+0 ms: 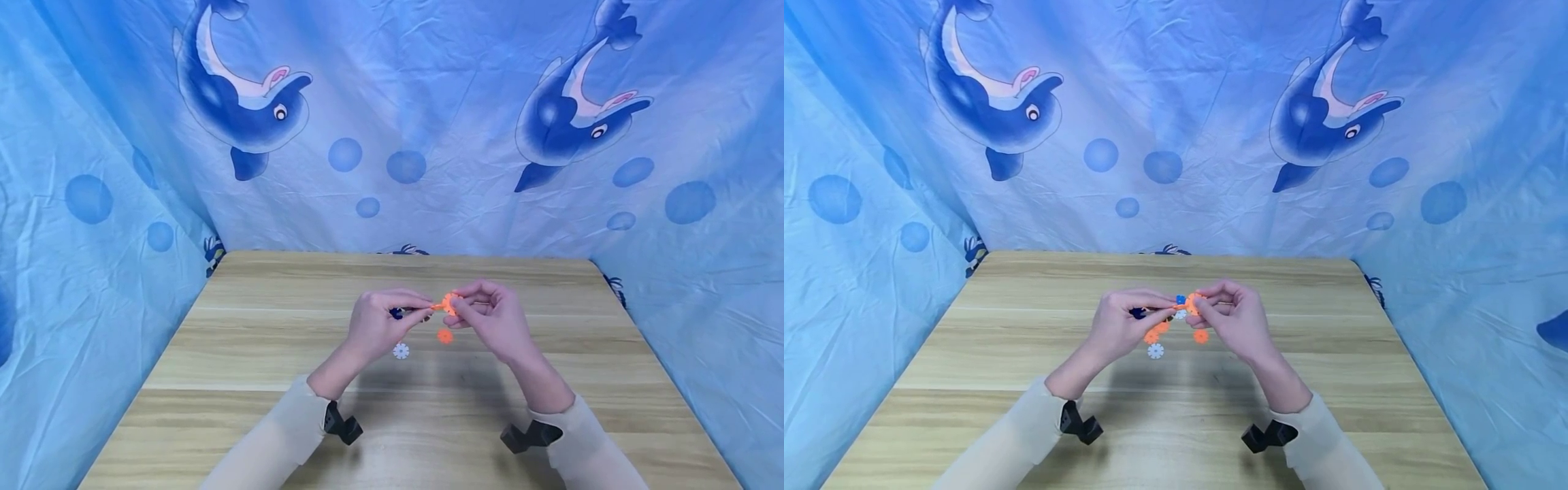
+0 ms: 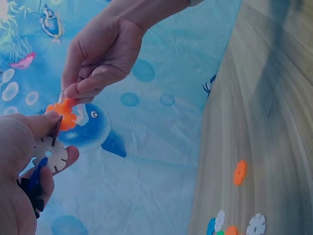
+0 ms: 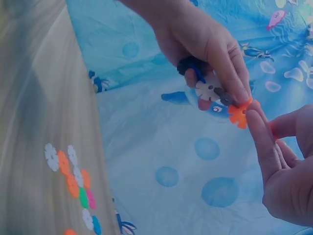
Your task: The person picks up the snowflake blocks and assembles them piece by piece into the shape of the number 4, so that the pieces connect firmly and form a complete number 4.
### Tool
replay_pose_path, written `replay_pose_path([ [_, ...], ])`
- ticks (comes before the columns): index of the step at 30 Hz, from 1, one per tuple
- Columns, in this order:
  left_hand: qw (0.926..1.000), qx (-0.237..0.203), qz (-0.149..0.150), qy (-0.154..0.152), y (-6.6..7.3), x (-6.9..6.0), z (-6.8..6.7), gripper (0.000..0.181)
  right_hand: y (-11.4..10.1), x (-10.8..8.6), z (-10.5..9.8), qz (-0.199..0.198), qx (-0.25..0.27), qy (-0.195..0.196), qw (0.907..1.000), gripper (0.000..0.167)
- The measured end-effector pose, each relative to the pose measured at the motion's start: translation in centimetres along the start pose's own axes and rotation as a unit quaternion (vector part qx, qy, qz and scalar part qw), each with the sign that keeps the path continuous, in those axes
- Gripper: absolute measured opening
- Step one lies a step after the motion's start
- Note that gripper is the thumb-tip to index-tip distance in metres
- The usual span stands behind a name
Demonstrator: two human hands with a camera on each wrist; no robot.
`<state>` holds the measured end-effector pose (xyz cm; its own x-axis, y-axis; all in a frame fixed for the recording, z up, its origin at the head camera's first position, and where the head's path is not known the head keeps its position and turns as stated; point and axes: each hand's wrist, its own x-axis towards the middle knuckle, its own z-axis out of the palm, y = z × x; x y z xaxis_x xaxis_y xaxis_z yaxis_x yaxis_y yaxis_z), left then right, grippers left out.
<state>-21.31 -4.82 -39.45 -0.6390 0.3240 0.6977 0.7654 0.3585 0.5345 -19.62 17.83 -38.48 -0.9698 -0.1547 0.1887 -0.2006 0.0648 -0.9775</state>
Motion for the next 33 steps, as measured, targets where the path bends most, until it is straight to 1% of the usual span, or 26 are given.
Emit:
replay_pose_path([
  [5,0.9979,0.035,0.046,0.028,0.1,0.0,-0.1,0.007,-0.4,-0.1,0.2,-0.044,-0.01,-0.007,0.9989,0.017],
  [8,0.9968,0.041,0.059,0.036,0.1,0.1,-0.1,0.007,-0.4,-0.1,0.5,-0.065,-0.011,-0.005,0.9978,0.016],
  [10,0.9969,0.039,0.058,0.036,0.2,0.1,-0.1,0.007,-0.4,-0.1,0.6,-0.077,-0.011,-0.001,0.9969,0.015],
  [13,0.9983,0.023,0.042,0.033,0.1,0.3,-0.1,0.006,-0.5,0.2,0.6,-0.082,-0.013,0.002,0.9965,0.016],
  [16,0.9994,-0.015,0.008,0.03,-0.1,0.4,-0.2,0.006,-0.3,0.8,0.3,-0.073,-0.02,0.001,0.9971,0.019],
  [18,0.9985,-0.039,-0.019,0.034,-0.3,0.4,-0.6,0.006,0.2,1.3,-0.1,-0.06,-0.033,-0.004,0.9976,0.021],
  [20,0.9969,-0.055,-0.039,0.04,-0.6,0.4,-0.9,0.006,1.3,1.7,-0.6,-0.043,-0.076,-0.015,0.996,0.021],
  [21,0.9961,-0.062,-0.048,0.042,-0.7,0.3,-1.1,0.006,2.0,1.9,-0.8,-0.036,-0.114,-0.025,0.9926,0.02],
  [22,0.995,-0.069,-0.059,0.042,-0.8,0.3,-1.4,0.005,2.8,2.1,-1.0,-0.028,-0.156,-0.039,0.9866,0.018],
  [23,0.9933,-0.079,-0.074,0.04,-1.0,0.1,-1.6,0.005,3.8,2.2,-1.1,-0.023,-0.202,-0.057,0.9774,0.016],
  [24,0.991,-0.093,-0.089,0.037,-1.1,0.0,-1.7,0.005,4.7,2.3,-1.2,-0.019,-0.253,-0.077,0.9642,0.016],
  [25,0.9879,-0.108,-0.106,0.034,-1.3,-0.1,-1.8,0.005,5.7,2.3,-1.2,-0.018,-0.301,-0.098,0.9485,0.018],
  [27,0.9783,-0.142,-0.148,0.031,-1.5,-0.3,-2.1,0.005,7.4,2.3,-1.0,-0.013,-0.378,-0.133,0.9158,0.023],
  [28,0.9728,-0.157,-0.167,0.03,-1.6,-0.4,-2.2,0.005,8.2,2.3,-0.9,-0.007,-0.405,-0.148,0.9021,0.027],
  [29,0.967,-0.171,-0.186,0.03,-1.6,-0.4,-2.3,0.005,8.8,2.3,-0.7,-0.004,-0.426,-0.159,0.8905,0.03],
  [30,0.9626,-0.18,-0.2,0.031,-1.7,-0.4,-2.4,0.006,9.3,2.2,-0.6,0.002,-0.444,-0.166,0.8808,0.032],
  [32,0.9571,-0.185,-0.22,0.032,-1.7,-0.4,-2.6,0.01,10.2,2.1,-0.3,0.009,-0.47,-0.172,0.8657,0.033],
  [33,0.9552,-0.187,-0.227,0.033,-1.7,-0.4,-2.7,0.012,10.6,2.2,-0.2,0.006,-0.479,-0.171,0.8607,0.033],
])
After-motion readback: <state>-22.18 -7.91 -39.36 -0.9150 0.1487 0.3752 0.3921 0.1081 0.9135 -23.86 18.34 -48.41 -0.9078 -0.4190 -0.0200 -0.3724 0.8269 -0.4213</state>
